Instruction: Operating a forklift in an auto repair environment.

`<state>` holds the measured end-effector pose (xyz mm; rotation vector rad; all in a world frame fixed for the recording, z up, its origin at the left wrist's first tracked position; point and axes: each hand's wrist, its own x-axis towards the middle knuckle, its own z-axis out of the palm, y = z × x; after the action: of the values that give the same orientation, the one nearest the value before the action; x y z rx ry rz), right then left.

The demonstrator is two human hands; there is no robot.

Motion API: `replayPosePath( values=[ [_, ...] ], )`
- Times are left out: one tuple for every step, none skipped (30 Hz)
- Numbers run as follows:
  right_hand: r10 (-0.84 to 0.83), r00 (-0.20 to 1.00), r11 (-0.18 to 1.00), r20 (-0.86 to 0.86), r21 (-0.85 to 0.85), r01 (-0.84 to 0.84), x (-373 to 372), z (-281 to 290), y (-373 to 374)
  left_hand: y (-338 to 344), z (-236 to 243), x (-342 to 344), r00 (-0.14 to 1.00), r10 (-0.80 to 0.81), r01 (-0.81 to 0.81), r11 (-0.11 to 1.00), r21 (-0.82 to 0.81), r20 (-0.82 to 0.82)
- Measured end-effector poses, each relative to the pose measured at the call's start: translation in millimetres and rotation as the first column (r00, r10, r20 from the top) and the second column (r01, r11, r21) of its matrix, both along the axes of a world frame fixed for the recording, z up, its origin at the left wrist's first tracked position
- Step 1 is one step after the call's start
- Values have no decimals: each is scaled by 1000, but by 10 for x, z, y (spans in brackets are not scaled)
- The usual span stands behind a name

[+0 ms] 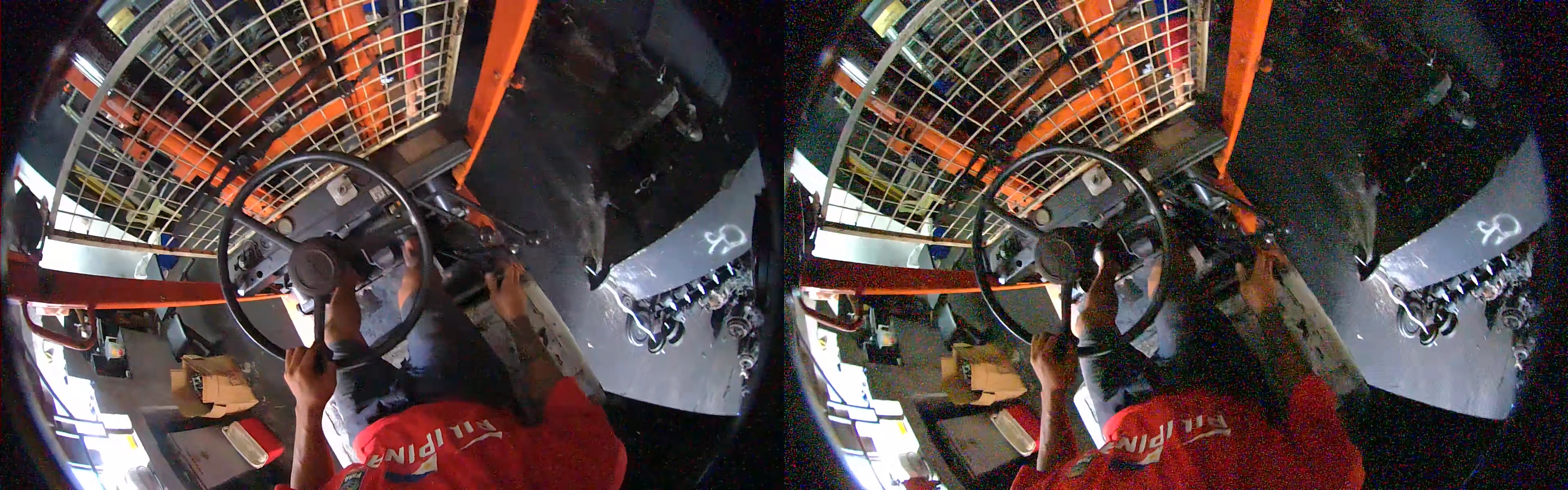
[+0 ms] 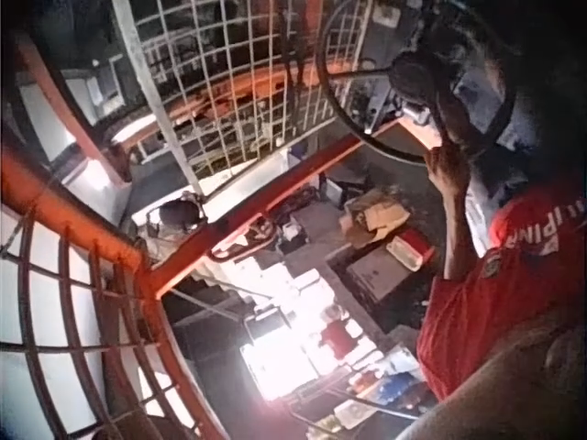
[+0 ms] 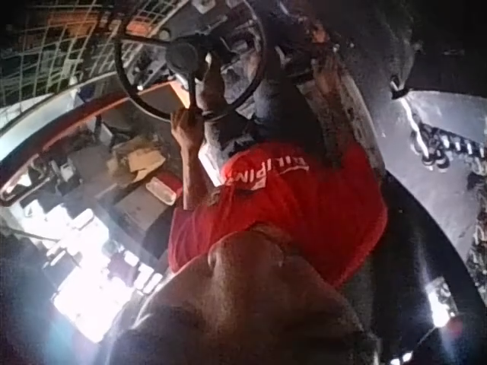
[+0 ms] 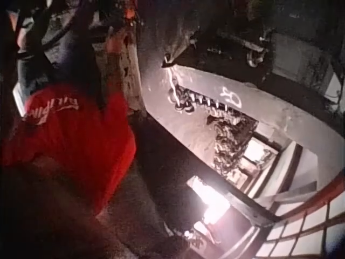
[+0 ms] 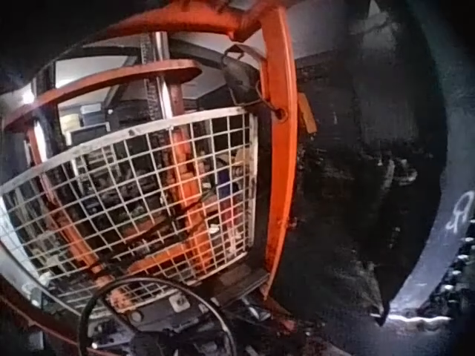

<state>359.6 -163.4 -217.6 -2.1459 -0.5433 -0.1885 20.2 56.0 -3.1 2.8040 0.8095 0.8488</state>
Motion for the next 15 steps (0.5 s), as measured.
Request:
replayPosePath(
  values=[
    [-39, 996, 976, 78, -211, 54, 3, 151, 270, 10, 1, -24, 1000, 4, -4, 1000, 0, -9],
    [-59, 985, 899, 161, -421, 122, 16, 319, 405, -40, 12, -90, 1000, 4, -5, 1000, -15, -22],
    [-14, 969, 840, -246, -529, -122, 151, 476, 534, -55, 31, -134, 1000, 18, -16, 995, -100, 15],
    [-13, 969, 847, -248, -518, -121, 144, 381, 562, -39, 29, -147, 1000, 16, -15, 996, -88, 13],
    [14, 969, 824, -247, -546, -151, 197, 184, 577, -20, -14, -133, 999, 32, -31, 998, -55, 18],
    [50, 966, 794, -254, -576, -193, 239, 58, 628, -9, -60, -141, 998, 60, -59, 998, -29, 18],
    [81, 983, 861, -162, -487, -151, 276, 124, 768, -11, -102, -143, 996, 77, -76, 997, -29, 51],
    [140, 988, 956, -65, -251, -152, 449, 79, 906, -35, -72, -43, 996, 67, -65, 997, -35, 52],
    [160, 986, 987, 46, -3, -160, 670, 19, 1038, -65, -14, 75, 999, 46, -44, 998, -42, 29],
    [200, 979, 973, 26, -126, -195, 726, 398, 1401, -76, 11, 52, 998, 62, -63, 997, -40, -16],
    [239, 971, 941, 4, -249, -230, 750, 917, 1628, -44, -34, -31, 997, 68, -69, 997, -46, -28],
    [230, 973, 943, -10, -245, -225, 776, 1161, 1652, 79, -85, -96, 997, 59, -61, 997, -45, -43],
    [232, 972, 962, 33, -158, -224, 777, 1345, 1595, 143, -171, -175, 997, 69, -68, 996, -63, 16],
    [251, 964, 967, 81, -73, -246, 823, 1387, 1507, 45, -185, -144, 991, 105, -98, 992, -84, 80],
    [266, 961, 962, 74, -86, -259, 866, 1278, 1391, -11, -114, -158, 994, 91, -85, 991, -105, 54]
  ],
)
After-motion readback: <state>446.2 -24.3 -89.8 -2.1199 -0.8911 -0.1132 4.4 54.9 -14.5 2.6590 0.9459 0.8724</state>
